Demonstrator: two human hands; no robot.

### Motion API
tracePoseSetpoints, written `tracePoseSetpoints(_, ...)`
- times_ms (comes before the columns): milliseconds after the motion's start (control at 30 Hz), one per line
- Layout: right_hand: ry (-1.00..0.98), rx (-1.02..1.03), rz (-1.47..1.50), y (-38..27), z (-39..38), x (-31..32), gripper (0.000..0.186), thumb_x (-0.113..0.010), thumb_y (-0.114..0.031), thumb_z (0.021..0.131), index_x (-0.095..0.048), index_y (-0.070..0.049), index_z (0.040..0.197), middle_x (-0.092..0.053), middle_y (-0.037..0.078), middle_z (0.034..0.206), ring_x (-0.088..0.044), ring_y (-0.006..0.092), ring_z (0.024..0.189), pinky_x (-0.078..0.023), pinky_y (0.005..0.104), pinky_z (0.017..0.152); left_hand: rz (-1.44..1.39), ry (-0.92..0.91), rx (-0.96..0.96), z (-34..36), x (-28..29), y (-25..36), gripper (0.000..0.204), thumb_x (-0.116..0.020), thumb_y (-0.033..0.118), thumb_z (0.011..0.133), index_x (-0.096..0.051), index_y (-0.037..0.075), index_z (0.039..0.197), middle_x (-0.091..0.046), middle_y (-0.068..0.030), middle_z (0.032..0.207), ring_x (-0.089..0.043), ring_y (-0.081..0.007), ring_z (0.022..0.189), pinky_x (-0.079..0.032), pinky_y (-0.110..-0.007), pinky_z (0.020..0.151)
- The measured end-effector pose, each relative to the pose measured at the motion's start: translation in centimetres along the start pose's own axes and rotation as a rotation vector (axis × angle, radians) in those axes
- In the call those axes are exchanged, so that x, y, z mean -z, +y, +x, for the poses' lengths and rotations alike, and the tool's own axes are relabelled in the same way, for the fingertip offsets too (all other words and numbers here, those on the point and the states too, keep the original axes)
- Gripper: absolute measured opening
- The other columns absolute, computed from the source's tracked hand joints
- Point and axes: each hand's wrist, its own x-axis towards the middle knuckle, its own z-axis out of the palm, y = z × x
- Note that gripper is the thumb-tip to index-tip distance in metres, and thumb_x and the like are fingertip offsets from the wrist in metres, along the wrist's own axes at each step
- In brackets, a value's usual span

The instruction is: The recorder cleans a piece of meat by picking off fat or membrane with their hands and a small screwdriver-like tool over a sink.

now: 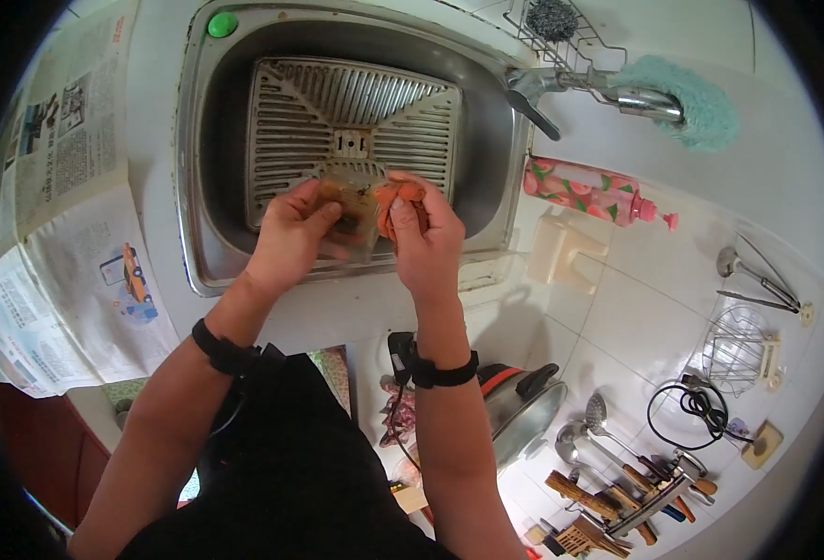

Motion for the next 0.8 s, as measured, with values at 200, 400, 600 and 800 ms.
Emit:
tracePoseSetpoints(200,0.197,0.088,-0.025,-0.8,-0.1,-0.1,0.026,-0.056,0.003,0.102,-0.067,0.0,0.126,-0.069,0.004,0.096,-0.056,0.005,0.073,-0.044,0.0201,0.061,0.024,0.019,-0.029,-0.2,-0.2,-0.1,0.024,-0.051,0.002,0.107,-0.061,-0.003,0.128,-0.074,-0.0117,0.114,-0.078,-0.0225,0.092,-0.065,-0.031,0.066)
tracePoseSetpoints(400,0.117,-0.07,0.023,-0.8,-0.3,-0.1,0.017,-0.054,0.006,0.099,-0.066,-0.002,0.107,-0.067,0.004,0.083,-0.053,0.0062,0.061,-0.039,0.023,0.049,-0.074,-0.008,0.002,-0.4,0.1,0.3,0.031,-0.05,0.005,0.106,-0.06,-0.003,0.134,-0.072,-0.0123,0.119,-0.078,-0.0233,0.095,-0.065,-0.031,0.068)
tracePoseSetpoints(600,0.102,-0.205,0.009,-0.8,-0.7,-0.6,0.004,-0.063,-0.001,0.098,-0.064,-0.001,0.095,-0.062,0.001,0.07,-0.05,0.0057,0.058,-0.038,0.0254,0.05,-0.117,0.014,-0.021,-1.5,0.0,1.5,0.036,-0.043,0.001,0.103,-0.059,-0.004,0.135,-0.071,-0.0136,0.124,-0.077,-0.0233,0.099,-0.066,-0.031,0.073)
tracePoseSetpoints(800,0.099,-0.171,-0.128,-0.2,-1.2,-0.4,0.015,-0.072,-0.008,0.098,-0.062,0.0,0.09,-0.059,-0.001,0.066,-0.051,0.0067,0.057,-0.043,0.026,0.055,-0.077,-0.014,-0.069,-1.4,0.2,0.6,0.038,-0.041,0.001,0.103,-0.057,-0.004,0.137,-0.071,-0.0137,0.126,-0.076,-0.0232,0.103,-0.066,-0.032,0.078)
